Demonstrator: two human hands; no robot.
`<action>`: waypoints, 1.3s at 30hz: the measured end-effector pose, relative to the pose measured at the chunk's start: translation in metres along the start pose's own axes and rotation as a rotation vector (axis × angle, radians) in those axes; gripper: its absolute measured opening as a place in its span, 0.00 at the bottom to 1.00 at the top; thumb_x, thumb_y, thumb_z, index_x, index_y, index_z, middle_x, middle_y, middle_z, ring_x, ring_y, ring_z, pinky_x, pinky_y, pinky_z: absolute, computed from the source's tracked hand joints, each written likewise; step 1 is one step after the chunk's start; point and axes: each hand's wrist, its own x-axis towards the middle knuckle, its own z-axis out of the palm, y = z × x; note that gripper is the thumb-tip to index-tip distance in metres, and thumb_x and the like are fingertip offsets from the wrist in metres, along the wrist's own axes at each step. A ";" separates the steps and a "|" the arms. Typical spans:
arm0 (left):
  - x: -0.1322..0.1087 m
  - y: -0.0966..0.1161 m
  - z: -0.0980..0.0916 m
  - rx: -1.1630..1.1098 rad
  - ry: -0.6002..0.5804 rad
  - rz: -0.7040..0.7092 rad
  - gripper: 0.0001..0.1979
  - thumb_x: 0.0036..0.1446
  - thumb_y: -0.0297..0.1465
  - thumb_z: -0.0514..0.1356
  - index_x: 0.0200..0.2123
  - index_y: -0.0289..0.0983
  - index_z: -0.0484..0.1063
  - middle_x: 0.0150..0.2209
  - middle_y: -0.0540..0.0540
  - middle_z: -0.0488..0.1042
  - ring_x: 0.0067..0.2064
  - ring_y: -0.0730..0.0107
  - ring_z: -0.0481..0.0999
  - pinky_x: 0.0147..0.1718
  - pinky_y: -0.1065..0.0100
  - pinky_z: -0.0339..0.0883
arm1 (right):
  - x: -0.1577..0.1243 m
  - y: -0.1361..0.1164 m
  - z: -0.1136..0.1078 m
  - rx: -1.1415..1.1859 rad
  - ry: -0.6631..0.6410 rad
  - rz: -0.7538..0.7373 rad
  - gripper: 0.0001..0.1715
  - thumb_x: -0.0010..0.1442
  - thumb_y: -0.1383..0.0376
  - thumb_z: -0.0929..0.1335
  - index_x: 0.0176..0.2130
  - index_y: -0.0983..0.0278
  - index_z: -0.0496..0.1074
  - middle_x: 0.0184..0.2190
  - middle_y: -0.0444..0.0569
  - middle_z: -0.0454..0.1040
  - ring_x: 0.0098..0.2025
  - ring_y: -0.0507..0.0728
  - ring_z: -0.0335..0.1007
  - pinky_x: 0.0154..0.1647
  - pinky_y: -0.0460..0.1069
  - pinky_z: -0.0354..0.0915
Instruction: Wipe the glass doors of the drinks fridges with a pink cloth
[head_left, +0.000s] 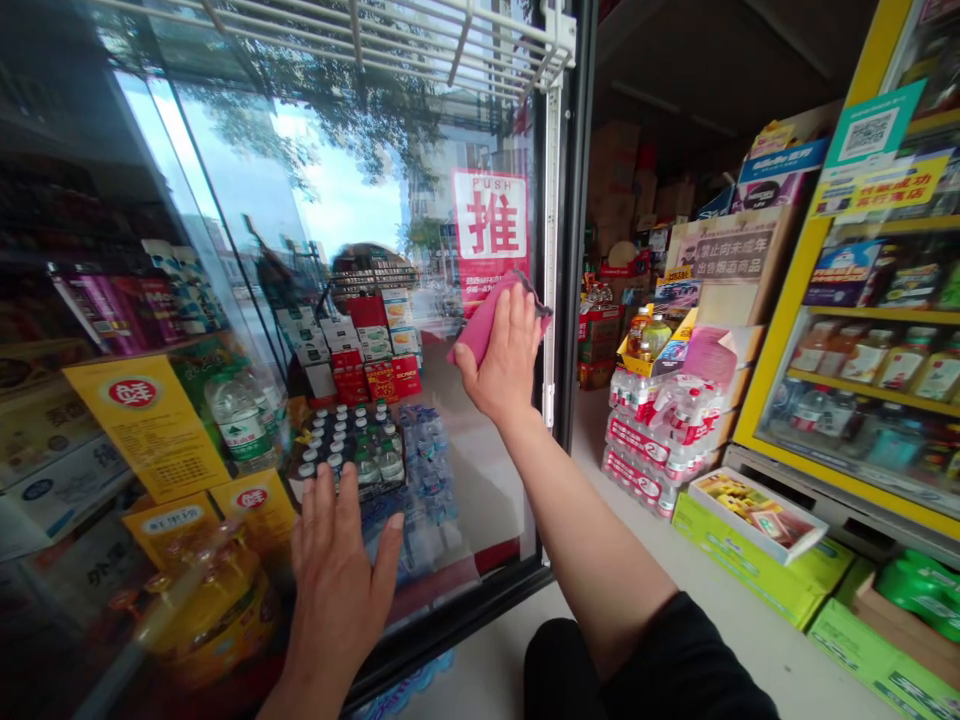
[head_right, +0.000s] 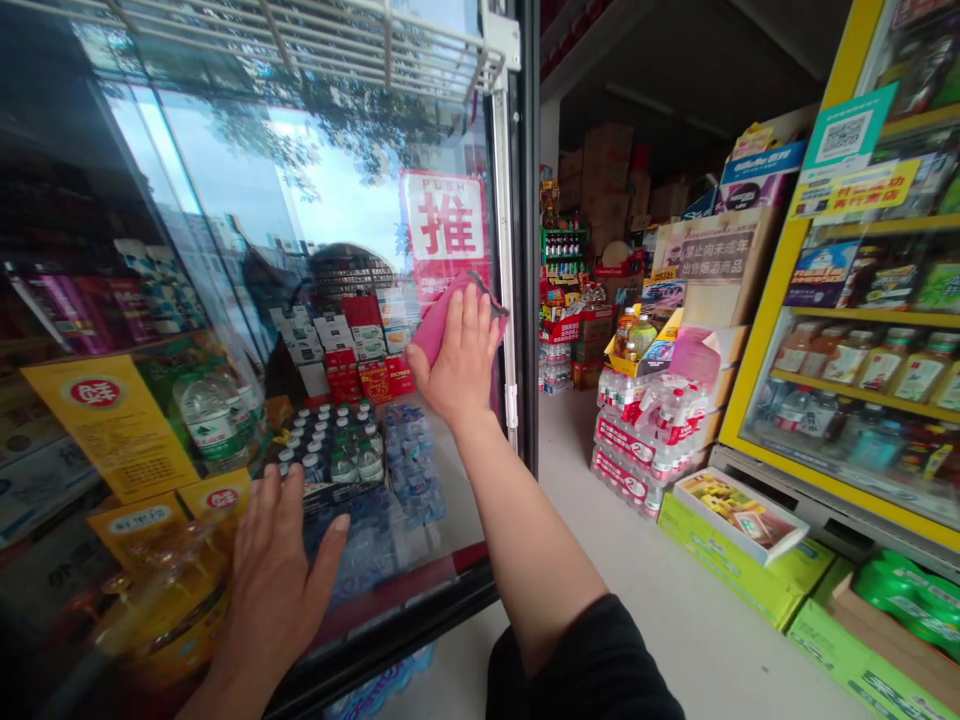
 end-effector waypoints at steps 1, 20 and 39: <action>-0.001 0.000 -0.001 -0.004 -0.003 -0.003 0.43 0.73 0.43 0.56 0.82 0.39 0.41 0.83 0.30 0.43 0.83 0.35 0.43 0.77 0.31 0.48 | -0.009 0.001 0.001 0.005 -0.005 0.012 0.55 0.75 0.46 0.60 0.81 0.75 0.35 0.83 0.70 0.40 0.85 0.73 0.26 0.80 0.75 0.44; -0.007 0.007 -0.001 -0.014 -0.029 -0.017 0.43 0.74 0.44 0.55 0.82 0.39 0.41 0.83 0.30 0.43 0.83 0.33 0.45 0.76 0.30 0.48 | -0.125 0.009 0.009 0.006 -0.096 0.078 0.59 0.74 0.46 0.63 0.82 0.73 0.32 0.82 0.73 0.42 0.85 0.77 0.31 0.76 0.79 0.50; 0.025 0.005 -0.002 0.028 0.138 0.054 0.39 0.75 0.43 0.52 0.82 0.42 0.43 0.82 0.32 0.49 0.82 0.37 0.49 0.75 0.32 0.54 | 0.014 0.013 -0.015 -0.002 -0.096 -0.222 0.51 0.70 0.57 0.65 0.81 0.72 0.45 0.83 0.64 0.46 0.86 0.70 0.31 0.83 0.72 0.39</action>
